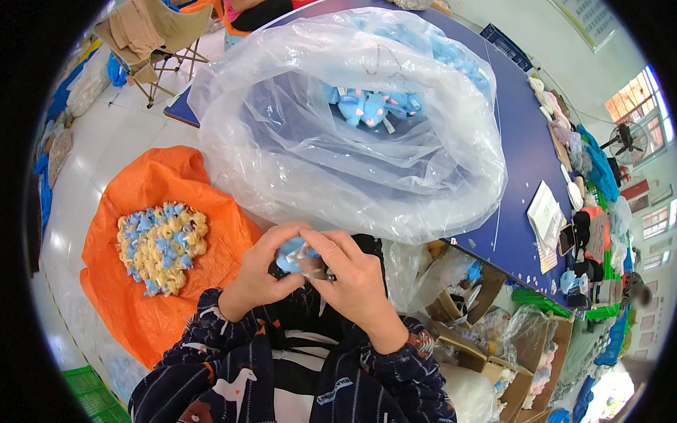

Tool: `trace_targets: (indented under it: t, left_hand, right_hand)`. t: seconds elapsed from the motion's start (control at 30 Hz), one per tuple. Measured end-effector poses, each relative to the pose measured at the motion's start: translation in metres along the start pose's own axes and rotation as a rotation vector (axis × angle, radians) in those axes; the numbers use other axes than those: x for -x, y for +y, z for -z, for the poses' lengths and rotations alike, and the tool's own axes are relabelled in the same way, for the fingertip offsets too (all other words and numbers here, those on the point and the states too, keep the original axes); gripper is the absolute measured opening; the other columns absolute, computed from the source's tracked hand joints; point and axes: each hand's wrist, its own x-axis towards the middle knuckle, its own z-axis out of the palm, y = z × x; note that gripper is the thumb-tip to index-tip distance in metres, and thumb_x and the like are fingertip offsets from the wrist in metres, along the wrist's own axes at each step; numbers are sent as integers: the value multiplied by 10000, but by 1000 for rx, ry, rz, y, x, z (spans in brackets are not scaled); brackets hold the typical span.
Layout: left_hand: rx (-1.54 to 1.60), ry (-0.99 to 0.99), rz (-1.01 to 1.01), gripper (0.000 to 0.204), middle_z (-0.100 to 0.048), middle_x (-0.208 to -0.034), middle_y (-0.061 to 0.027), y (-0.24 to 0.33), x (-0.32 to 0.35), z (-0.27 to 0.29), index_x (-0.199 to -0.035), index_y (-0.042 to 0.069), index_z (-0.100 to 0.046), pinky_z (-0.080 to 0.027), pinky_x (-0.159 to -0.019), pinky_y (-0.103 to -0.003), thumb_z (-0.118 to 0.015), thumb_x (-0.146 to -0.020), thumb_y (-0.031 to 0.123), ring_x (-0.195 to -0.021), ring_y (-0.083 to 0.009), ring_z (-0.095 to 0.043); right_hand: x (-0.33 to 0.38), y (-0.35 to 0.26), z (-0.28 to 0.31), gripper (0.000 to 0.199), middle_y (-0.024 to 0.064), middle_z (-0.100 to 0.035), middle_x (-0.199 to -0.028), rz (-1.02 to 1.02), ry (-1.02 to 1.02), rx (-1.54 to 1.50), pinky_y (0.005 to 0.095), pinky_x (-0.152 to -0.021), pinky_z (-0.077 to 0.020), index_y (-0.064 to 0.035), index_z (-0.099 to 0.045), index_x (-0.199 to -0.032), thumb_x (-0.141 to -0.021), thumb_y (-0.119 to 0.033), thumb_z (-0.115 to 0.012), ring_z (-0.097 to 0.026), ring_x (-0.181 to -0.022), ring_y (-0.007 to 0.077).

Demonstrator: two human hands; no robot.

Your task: The person trims excess fabric from small blue and yellow plush toys using scissors, then places the finished items into a plastic bag. The person also briefly handles a sheet of stickers.

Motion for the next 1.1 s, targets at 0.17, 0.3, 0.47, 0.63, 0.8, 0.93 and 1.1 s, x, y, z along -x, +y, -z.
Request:
trace_targets:
  t: [0.17, 0.3, 0.47, 0.63, 0.8, 0.93, 1.1]
  left_hand:
    - [-23, -27, -262, 352, -510, -1118, -168, -15, 2, 2, -899, 57, -474, -417, -882, -432, -632, -607, -61, -1054, -362, -512]
    - [29, 14, -353, 326, -520, -1109, -157, -21, 2, -3, -813, 67, -449, -424, -886, -473, -650, -596, -70, -1051, -377, -513]
    - [130, 32, -320, 321, -520, -1110, -163, -23, 2, -6, -800, 68, -449, -427, -894, -483, -651, -595, -74, -1044, -367, -521]
    - [-29, -4, -225, 388, -524, -1119, -155, -18, 4, 1, -943, 58, -507, -461, -868, -399, -657, -598, -36, -1027, -345, -540]
    - [-119, -39, -315, 446, -521, -1121, -167, -24, 3, 7, -993, 57, -519, -479, -803, -366, -676, -581, -12, -990, -339, -559]
    - [-119, -77, -159, 439, -535, -1092, -178, -24, 6, 10, -978, 65, -522, -471, -780, -368, -688, -578, -2, -949, -331, -566]
    - [39, 176, -222, 447, -563, -1075, -69, -30, 15, 52, -1086, 71, -521, -466, -665, -251, -704, -694, 184, -836, -168, -573]
  right_hand:
    - [10, 6, -6, 153, 26, -581, -716, -341, 104, -291, 193, -540, -413, 6, -593, -906, -825, -122, -616, -508, -597, 70]
    - [11, 12, -8, 224, -15, -557, -699, -518, 95, -688, 181, -492, -355, 11, -589, -897, -859, -209, -589, -456, -559, 42]
    - [10, 16, -7, 208, 24, -541, -656, -655, 82, -956, 180, -412, -274, 13, -582, -877, -846, -193, -593, -365, -467, 29]
    - [9, 16, -10, 198, 29, -551, -661, -639, 109, -881, 174, -410, -272, 13, -582, -880, -842, -181, -599, -369, -469, 30]
    - [9, 14, -10, 207, -21, -536, -666, -604, 80, -790, 170, -463, -298, -3, -606, -884, -860, -208, -586, -407, -536, 20]
    - [4, 16, -11, 198, -16, -556, -690, -637, 46, -680, 188, -531, -366, 11, -607, -869, -855, -186, -586, -460, -596, 43]
    - [-31, 12, 14, 192, 34, -615, -721, -450, -87, -348, 232, -604, -414, 12, -609, -816, -832, -178, -593, -487, -656, 61]
